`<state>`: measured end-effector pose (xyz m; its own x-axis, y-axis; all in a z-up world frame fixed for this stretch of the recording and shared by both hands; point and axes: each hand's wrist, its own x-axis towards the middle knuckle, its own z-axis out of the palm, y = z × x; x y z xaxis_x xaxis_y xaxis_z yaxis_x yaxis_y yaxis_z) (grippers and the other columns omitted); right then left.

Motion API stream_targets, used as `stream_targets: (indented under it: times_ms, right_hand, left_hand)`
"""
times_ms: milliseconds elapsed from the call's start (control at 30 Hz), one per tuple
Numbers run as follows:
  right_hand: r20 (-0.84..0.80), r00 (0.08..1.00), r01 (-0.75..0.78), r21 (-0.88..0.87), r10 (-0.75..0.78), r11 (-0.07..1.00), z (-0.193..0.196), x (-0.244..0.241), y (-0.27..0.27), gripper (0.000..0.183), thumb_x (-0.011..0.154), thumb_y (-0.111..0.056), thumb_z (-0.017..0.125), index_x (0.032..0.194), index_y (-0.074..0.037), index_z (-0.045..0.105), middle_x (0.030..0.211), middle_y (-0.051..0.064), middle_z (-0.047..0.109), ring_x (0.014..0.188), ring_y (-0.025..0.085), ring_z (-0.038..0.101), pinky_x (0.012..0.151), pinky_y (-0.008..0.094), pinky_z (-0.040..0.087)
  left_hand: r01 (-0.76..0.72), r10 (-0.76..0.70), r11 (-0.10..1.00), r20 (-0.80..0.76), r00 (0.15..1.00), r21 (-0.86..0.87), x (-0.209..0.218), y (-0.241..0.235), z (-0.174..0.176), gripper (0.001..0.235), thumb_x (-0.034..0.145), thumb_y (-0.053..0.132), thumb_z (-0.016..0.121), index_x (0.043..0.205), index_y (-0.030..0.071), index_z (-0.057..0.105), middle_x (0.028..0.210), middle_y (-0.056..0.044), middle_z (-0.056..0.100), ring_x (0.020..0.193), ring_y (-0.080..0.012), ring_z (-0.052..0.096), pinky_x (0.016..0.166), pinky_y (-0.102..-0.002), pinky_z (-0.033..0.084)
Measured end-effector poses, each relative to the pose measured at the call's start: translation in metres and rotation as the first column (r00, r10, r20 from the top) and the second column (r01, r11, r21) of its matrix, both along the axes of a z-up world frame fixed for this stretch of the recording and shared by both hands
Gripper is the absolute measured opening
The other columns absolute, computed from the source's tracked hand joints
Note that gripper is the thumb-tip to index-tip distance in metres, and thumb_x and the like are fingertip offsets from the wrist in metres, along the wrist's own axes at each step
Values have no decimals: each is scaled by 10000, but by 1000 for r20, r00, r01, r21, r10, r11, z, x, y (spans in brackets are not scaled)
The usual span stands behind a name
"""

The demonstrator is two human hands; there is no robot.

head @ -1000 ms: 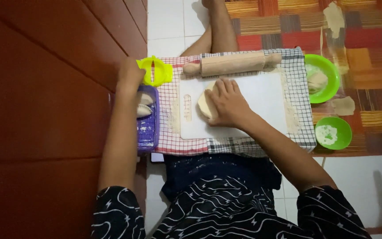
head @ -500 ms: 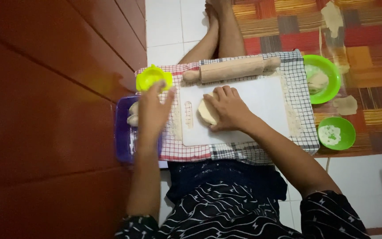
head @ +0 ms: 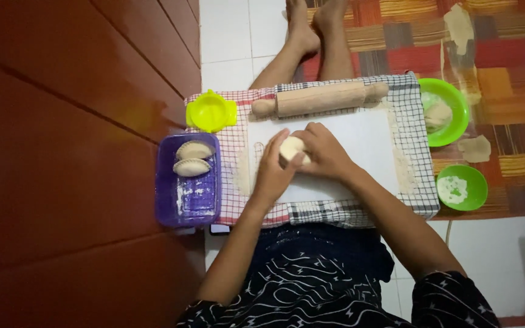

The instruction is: Kneading, rolling out, and shaping dough on a floor mat using a rolling pin.

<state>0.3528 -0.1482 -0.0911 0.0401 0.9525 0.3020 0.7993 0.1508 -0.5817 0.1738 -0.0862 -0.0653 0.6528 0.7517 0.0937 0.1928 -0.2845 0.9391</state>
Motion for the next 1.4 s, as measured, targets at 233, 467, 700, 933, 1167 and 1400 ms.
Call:
stream_targets:
  times_ms: [233, 467, 700, 933, 1167, 1400]
  right_hand:
    - [-419, 908, 30, 25, -17, 999, 16, 12, -5, 566, 739, -340, 838, 1250, -152, 688, 915, 82, 598, 822, 263, 594, 779, 391, 488]
    - [-671, 733, -44, 119, 113, 992, 4, 17, -2, 456, 778, -312, 878, 1144, -84, 727, 882, 72, 677, 797, 162, 575, 736, 337, 500]
    - [-848, 526, -177, -39, 61, 984, 19, 2, -2, 651, 795, 16, 789, 1358, -90, 479, 1039, 140, 717, 910, 199, 663, 861, 387, 553]
    - [-991, 112, -456, -114, -70, 883, 8, 19, -10, 791, 844, -484, 721, 1448, -47, 456, 1299, 139, 658, 1113, 202, 665, 937, 356, 548]
    - [-849, 529, -402, -269, -18, 875, -4, 12, -3, 632, 924, -420, 707, 1425, -60, 570, 1275, 161, 656, 1138, 285, 623, 1004, 469, 502]
    - [-849, 523, -209, -208, -70, 956, -17, 5, -4, 460, 878, -140, 772, 1316, -86, 646, 1185, 81, 706, 1091, 226, 666, 972, 427, 525]
  left_hand:
    - [22, -11, 996, 131, 991, -87, 20, -3, -10, 880, 851, 487, 763, 1548, 104, 385, 1515, -162, 461, 1430, -353, 431, 1173, -483, 391]
    - [52, 67, 951, 368, 927, -303, 43, -4, -33, 930, 686, 324, 945, 1468, 121, 484, 1416, -175, 593, 1340, -263, 544, 1166, -425, 405]
    - [62, 138, 932, 507, 851, -358, 35, 8, -40, 549, 788, 342, 885, 1199, 84, 630, 1349, -166, 664, 1245, -220, 621, 1082, -416, 477]
    - [-29, 322, 860, 496, 807, -510, 35, 13, -21, 490, 806, 374, 853, 1150, 98, 641, 1146, -119, 748, 958, -157, 703, 877, -342, 588]
    - [-42, 304, 883, 501, 810, -468, 36, 13, -24, 660, 828, 667, 674, 1159, 104, 581, 1082, -142, 757, 915, -143, 728, 825, -305, 602]
    - [104, 110, 932, 545, 831, -347, 40, 1, -28, 843, 691, 277, 972, 1337, 80, 467, 1249, -126, 696, 1027, -134, 694, 887, -303, 603]
